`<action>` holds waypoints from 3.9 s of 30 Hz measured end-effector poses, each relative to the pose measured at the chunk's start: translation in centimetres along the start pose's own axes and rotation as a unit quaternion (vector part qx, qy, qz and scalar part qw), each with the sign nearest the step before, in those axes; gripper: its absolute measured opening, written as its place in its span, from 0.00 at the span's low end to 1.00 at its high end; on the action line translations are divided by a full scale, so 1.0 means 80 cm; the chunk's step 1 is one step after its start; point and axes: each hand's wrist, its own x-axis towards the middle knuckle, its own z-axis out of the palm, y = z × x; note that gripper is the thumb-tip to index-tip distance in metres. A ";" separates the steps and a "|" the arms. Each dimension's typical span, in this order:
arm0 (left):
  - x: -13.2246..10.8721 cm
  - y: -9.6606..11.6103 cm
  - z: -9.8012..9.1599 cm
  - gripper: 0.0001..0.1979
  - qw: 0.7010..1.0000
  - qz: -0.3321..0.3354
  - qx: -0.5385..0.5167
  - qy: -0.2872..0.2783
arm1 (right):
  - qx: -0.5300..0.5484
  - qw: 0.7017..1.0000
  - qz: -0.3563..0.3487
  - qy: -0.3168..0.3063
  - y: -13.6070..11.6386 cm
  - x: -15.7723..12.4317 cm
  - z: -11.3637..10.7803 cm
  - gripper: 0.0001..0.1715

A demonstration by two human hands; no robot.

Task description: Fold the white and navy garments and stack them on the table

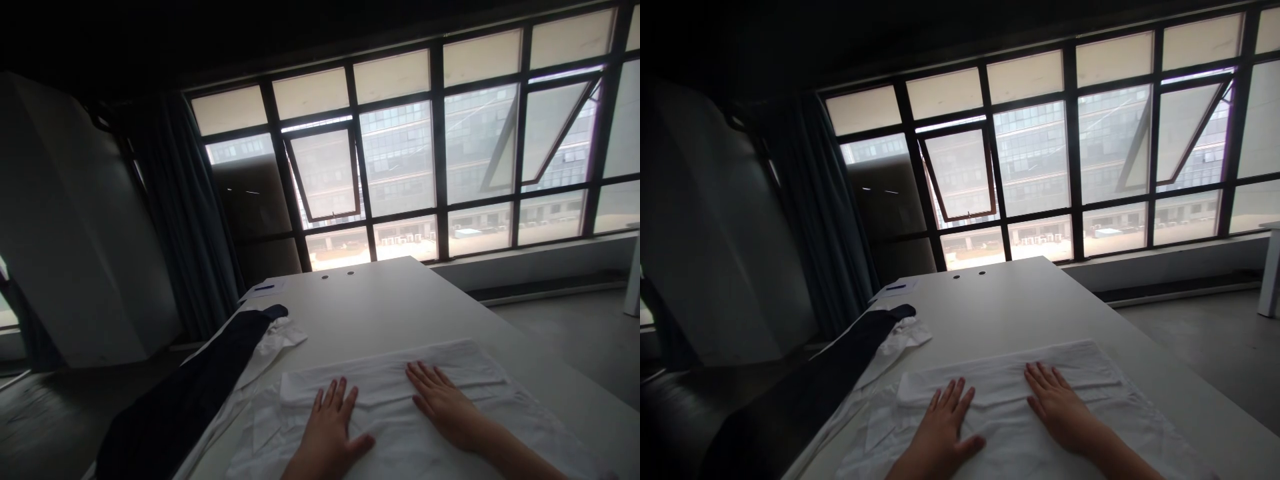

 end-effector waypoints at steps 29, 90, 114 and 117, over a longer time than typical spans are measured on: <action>0.006 0.039 0.003 0.11 0.979 0.184 0.009 0.088 | 0.059 0.997 -0.047 -0.024 -0.078 -0.014 -0.012 0.33; 0.005 0.007 0.009 0.32 0.977 0.210 0.023 -0.012 | -0.060 0.931 0.347 0.094 0.225 -0.054 -0.072 0.23; 0.009 0.001 0.014 0.33 0.974 0.220 0.057 0.001 | -0.163 0.913 0.363 0.087 0.195 -0.049 -0.066 0.26; 0.008 0.001 0.014 0.33 0.974 0.219 0.048 -0.002 | -0.186 0.912 0.355 0.087 0.192 -0.048 -0.063 0.25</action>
